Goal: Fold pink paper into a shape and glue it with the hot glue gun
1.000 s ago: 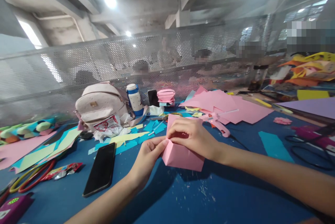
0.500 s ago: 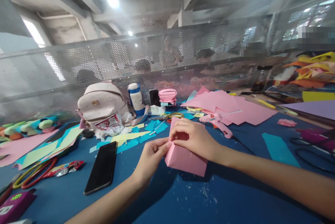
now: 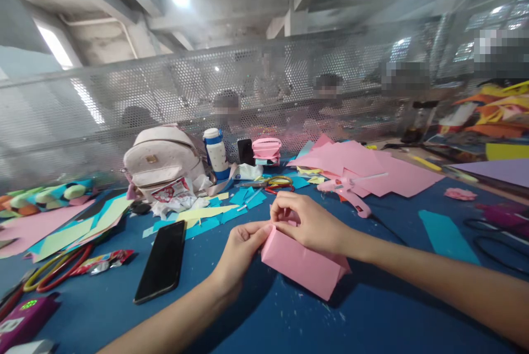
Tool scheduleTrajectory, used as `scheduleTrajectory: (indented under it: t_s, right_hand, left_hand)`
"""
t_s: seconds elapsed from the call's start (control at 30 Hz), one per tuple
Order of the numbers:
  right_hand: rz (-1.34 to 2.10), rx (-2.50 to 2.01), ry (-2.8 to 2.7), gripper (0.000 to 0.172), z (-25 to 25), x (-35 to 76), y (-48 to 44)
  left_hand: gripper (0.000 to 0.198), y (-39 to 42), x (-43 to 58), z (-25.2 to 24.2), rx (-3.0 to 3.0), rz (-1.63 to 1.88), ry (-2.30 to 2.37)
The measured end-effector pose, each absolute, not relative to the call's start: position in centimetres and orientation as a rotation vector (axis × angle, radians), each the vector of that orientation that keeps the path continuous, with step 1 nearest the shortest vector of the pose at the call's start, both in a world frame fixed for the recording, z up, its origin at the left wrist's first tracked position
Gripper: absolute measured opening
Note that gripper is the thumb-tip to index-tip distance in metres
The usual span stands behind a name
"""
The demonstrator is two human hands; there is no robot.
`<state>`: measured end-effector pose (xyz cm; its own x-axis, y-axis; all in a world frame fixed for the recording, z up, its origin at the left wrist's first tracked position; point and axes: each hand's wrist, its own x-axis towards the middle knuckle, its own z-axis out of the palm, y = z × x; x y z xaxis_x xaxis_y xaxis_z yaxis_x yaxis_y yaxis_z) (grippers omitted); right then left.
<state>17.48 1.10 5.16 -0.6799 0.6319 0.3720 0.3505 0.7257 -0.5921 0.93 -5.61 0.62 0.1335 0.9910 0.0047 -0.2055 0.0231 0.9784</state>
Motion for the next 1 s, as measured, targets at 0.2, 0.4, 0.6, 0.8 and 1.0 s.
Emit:
scheduleTrajectory:
  t_s: [0.2, 0.4, 0.6, 0.8, 1.0]
  right_hand:
    - [0.722, -0.669, -2.340, 0.006, 5.1, 17.6, 1.1]
    - [0.689, -0.606, -2.346, 0.012, 5.1, 17.7, 1.3]
    - [0.497, -0.517, -2.383, 0.012, 5.5, 17.9, 1.0]
    - [0.262, -0.534, -2.370, 0.016, 6.6, 18.2, 0.7]
    - [0.015, -0.431, -2.360, 0.012, 7.2, 18.6, 0.4]
  left_hand:
    - [0.037, -5.7, 1.1, 0.8, 1.062, 1.221, 0.958]
    - [0.037, -5.7, 0.7, 0.9, 1.205, 1.289, 1.053]
    - [0.031, -5.5, 0.5, 1.5, 1.400, 1.291, 1.153]
    - [0.032, -5.9, 0.4, 2.4, 1.589, 1.284, 1.158]
    - [0.028, -5.8, 0.1, 3.5, 1.669, 1.229, 1.217]
